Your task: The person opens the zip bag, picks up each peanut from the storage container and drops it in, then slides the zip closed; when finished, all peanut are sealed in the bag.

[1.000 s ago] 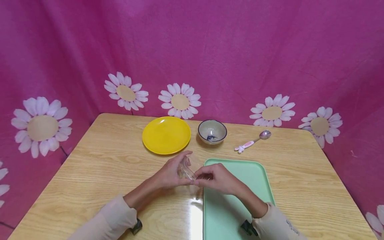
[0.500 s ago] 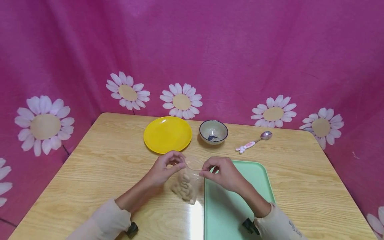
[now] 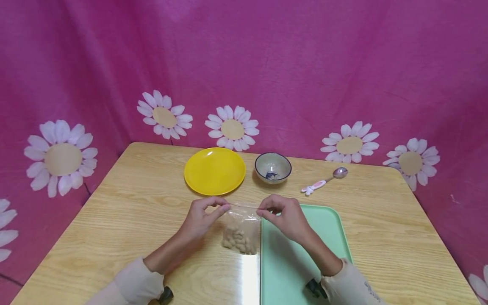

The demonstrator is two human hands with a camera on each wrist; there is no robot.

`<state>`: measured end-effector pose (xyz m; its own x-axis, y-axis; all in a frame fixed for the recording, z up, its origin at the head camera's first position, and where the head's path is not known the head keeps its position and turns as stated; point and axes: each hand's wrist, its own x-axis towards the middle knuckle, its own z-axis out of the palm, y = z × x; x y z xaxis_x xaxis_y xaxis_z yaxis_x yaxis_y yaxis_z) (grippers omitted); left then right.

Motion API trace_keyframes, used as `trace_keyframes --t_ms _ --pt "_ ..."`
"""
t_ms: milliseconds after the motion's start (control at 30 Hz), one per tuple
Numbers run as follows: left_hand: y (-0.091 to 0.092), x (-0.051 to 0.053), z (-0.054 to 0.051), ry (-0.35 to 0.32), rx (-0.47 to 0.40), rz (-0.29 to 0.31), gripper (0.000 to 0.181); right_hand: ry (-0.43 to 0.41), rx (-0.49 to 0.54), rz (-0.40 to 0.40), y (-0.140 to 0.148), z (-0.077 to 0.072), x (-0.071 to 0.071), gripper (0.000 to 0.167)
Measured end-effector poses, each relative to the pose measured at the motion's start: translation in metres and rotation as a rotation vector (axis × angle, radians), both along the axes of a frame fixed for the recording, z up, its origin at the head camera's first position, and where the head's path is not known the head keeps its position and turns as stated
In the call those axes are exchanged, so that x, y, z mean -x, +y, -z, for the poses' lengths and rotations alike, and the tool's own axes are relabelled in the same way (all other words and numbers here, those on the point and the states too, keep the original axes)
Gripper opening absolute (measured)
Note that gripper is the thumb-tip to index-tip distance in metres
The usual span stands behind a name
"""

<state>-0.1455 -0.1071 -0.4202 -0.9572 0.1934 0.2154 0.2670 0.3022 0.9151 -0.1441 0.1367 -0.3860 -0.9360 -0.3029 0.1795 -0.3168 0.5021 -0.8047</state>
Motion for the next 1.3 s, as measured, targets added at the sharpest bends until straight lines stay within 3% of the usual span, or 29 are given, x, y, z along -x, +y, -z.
trace_keyframes --t_ms 167,400,867,1067,1300 --pt "0.002 0.0 0.0 -0.019 -0.036 -0.044 0.016 -0.135 0.12 0.053 -0.002 0.004 0.002 0.026" --pt "0.005 0.0 0.0 -0.114 -0.107 -0.085 0.017 -0.317 0.229 0.106 -0.003 0.005 0.002 0.02" --pt "0.003 0.0 -0.004 -0.153 -0.075 -0.115 0.015 -0.35 0.343 0.169 -0.004 0.016 0.003 0.022" --pt "0.007 0.001 -0.002 -0.153 -0.118 -0.117 0.016 -0.362 0.346 0.195 -0.008 0.019 0.003 0.019" --pt "0.011 0.0 -0.001 -0.169 -0.117 -0.094 0.015 -0.338 0.339 0.128 -0.013 0.02 0.003 0.023"
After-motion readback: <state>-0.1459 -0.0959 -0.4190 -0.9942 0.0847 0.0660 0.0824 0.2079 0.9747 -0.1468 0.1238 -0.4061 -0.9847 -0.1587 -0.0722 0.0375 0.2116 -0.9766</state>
